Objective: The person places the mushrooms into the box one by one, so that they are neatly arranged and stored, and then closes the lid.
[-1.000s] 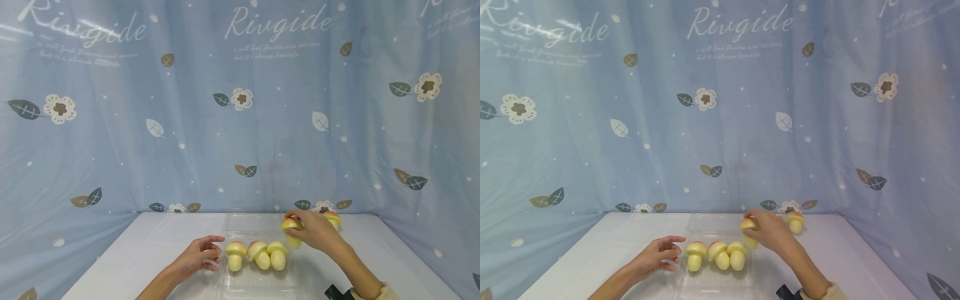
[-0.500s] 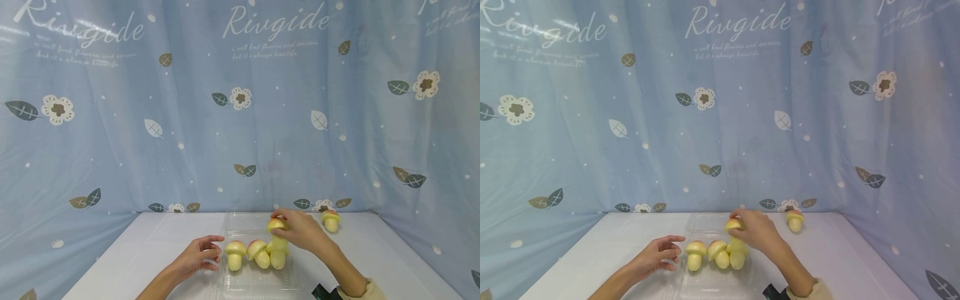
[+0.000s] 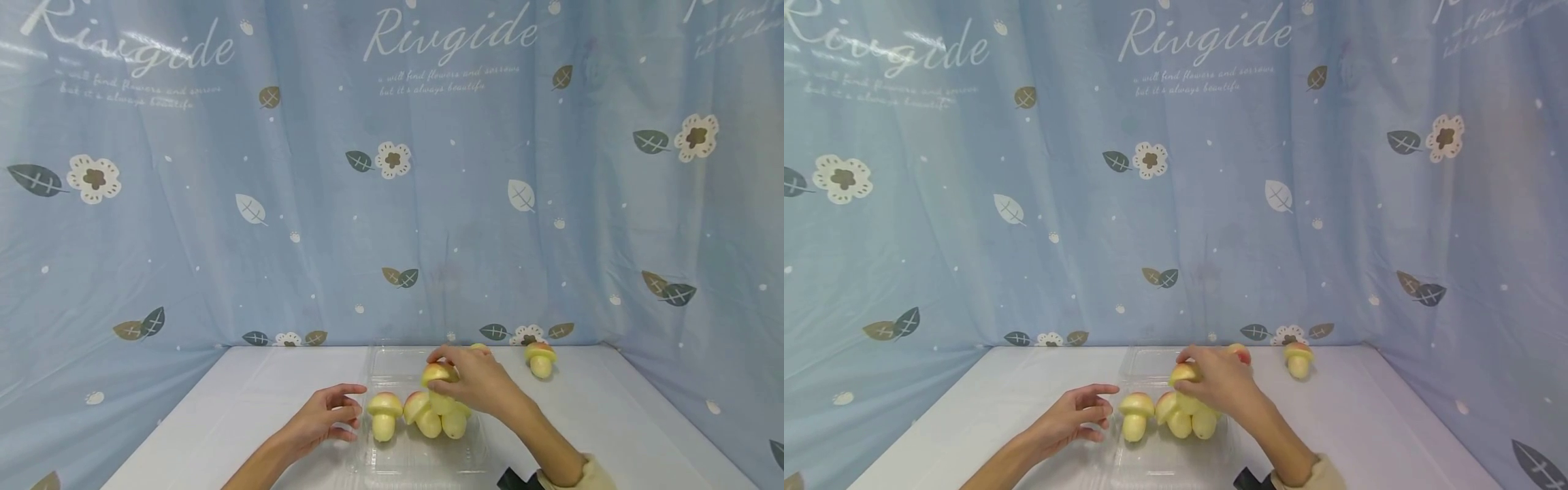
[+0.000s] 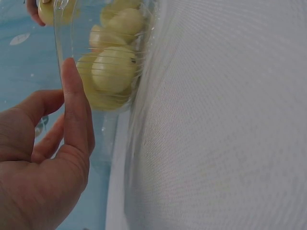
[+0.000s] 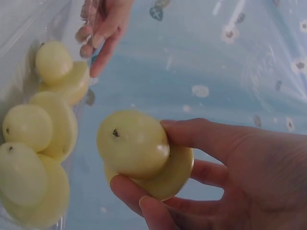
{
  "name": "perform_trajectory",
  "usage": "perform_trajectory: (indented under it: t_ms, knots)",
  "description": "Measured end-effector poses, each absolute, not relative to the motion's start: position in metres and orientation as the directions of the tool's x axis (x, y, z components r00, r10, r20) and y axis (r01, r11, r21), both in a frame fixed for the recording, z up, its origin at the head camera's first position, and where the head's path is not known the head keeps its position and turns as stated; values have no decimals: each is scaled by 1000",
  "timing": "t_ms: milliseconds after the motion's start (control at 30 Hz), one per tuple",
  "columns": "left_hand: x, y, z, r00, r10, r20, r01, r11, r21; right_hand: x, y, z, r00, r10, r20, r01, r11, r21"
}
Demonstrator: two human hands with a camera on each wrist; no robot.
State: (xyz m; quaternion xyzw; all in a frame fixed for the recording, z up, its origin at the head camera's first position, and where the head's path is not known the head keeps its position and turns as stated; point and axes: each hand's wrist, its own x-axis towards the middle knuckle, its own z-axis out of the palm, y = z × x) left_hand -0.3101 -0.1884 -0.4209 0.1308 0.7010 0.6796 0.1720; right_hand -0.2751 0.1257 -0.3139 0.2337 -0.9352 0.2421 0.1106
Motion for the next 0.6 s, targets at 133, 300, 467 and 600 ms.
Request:
perform_trajectory:
  t_ms: [133,300,467,600]
  knots:
    - [-311,-188,-421,-906,418,-65,-50,46,998,-275,121,-316,-862,-410,297,-505,741,-442]
    - [-311,-188,-421,-906,418,-67,-51,49,997,-274,115,-318,-853,-441,277,-521,719,-459]
    - [-310,-188,-420,-906,418,-68,-51,52,997,-273,107,-322,-848,-472,241,-527,704,-477]
    - [-310,-188,-421,-906,418,-69,-52,52,997,-273,99,-327,-831,-504,237,-550,679,-486]
